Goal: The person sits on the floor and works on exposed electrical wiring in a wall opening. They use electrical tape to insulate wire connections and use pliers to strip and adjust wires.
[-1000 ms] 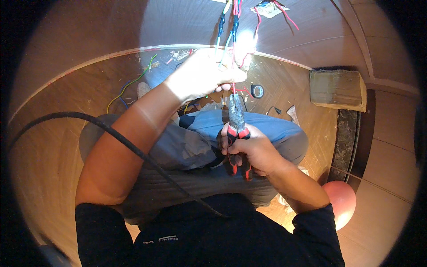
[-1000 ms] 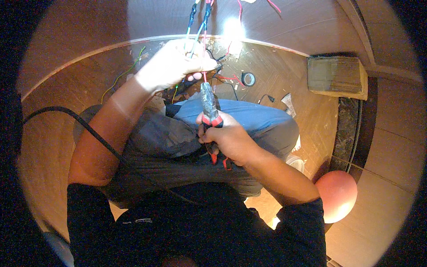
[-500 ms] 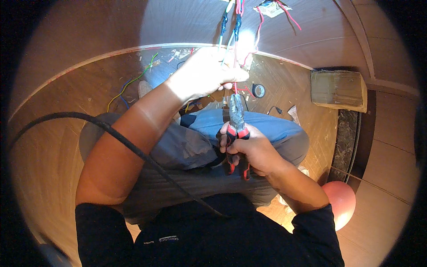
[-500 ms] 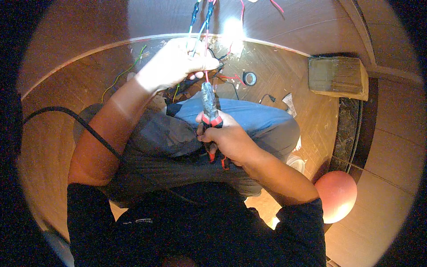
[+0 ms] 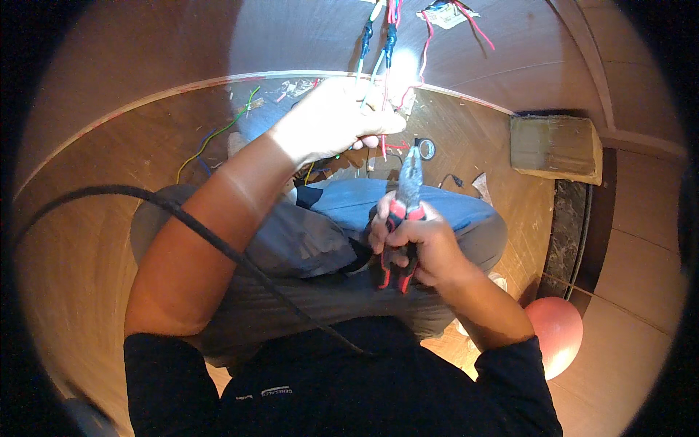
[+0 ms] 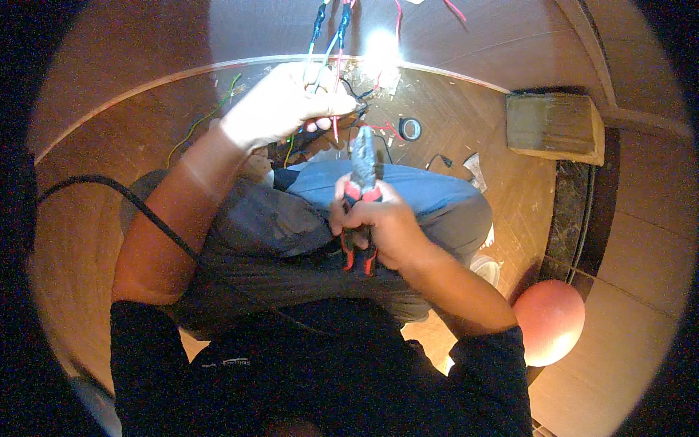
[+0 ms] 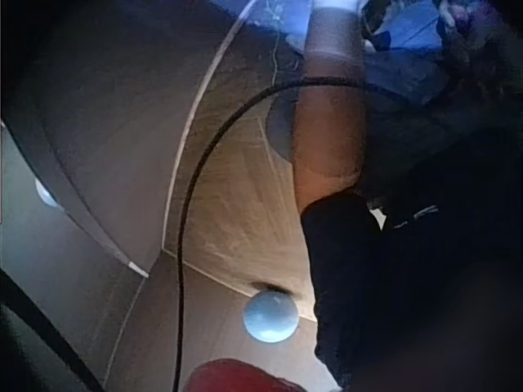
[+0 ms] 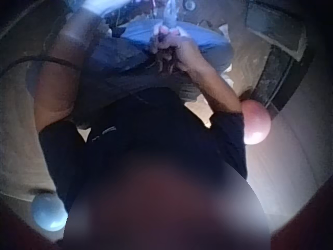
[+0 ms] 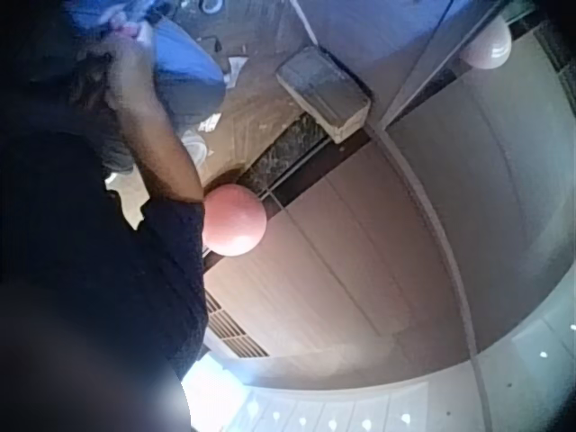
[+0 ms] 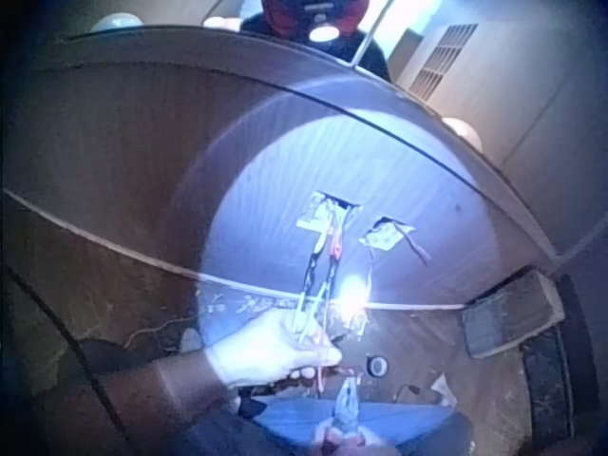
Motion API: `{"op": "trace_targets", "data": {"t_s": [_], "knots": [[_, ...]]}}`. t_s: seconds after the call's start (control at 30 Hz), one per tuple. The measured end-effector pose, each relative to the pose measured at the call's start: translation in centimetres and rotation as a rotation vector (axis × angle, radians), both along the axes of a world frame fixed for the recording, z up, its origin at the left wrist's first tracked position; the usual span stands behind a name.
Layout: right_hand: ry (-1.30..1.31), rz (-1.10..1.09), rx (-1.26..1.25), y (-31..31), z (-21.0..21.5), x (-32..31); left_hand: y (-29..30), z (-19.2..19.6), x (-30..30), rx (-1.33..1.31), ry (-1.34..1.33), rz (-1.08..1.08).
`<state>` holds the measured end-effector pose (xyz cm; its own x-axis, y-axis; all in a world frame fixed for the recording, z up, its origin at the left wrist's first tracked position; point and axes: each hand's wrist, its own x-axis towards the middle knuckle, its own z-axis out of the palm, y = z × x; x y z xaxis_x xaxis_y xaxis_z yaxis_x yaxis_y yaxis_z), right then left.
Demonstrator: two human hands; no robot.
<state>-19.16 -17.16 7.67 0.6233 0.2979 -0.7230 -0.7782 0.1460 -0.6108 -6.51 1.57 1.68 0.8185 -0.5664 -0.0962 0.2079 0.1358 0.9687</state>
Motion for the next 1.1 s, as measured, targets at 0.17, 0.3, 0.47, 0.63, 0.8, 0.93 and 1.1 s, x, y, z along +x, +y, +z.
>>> {"op": "trace_targets", "data": {"t_s": [0.17, 0.3, 0.47, 0.63, 0.8, 0.93, 1.1], "knots": [[-0.224, -0.009, -0.338, -1.2, 0.8, 1.9, 0.3, 0.0, 0.1, -0.048, 0.090, -0.039], [-0.488, -0.011, -0.462, -0.4, 0.8, 3.3, 0.3, 0.2, 0.2, -0.076, 0.103, -0.062], [-0.464, 0.024, -0.376, 1.0, 0.7, 4.5, 0.5, 0.6, 0.1, -0.021, 0.106, -0.061], [-0.387, 0.070, -0.253, 1.3, 0.4, 5.3, 0.6, 1.1, 0.1, 0.024, 0.110, 0.009], [-0.378, 0.082, -0.222, 0.6, 0.0, 6.8, 2.2, 1.4, 0.7, 0.103, 0.243, 0.042], [-0.415, 0.050, -0.150, 0.5, -1.2, 7.9, 2.9, 1.7, 0.9, 0.176, 0.134, 0.073], [-0.457, 0.140, -0.140, -0.2, -1.3, 8.4, 3.3, 3.0, 1.3, -0.191, 0.380, 0.045]]}}
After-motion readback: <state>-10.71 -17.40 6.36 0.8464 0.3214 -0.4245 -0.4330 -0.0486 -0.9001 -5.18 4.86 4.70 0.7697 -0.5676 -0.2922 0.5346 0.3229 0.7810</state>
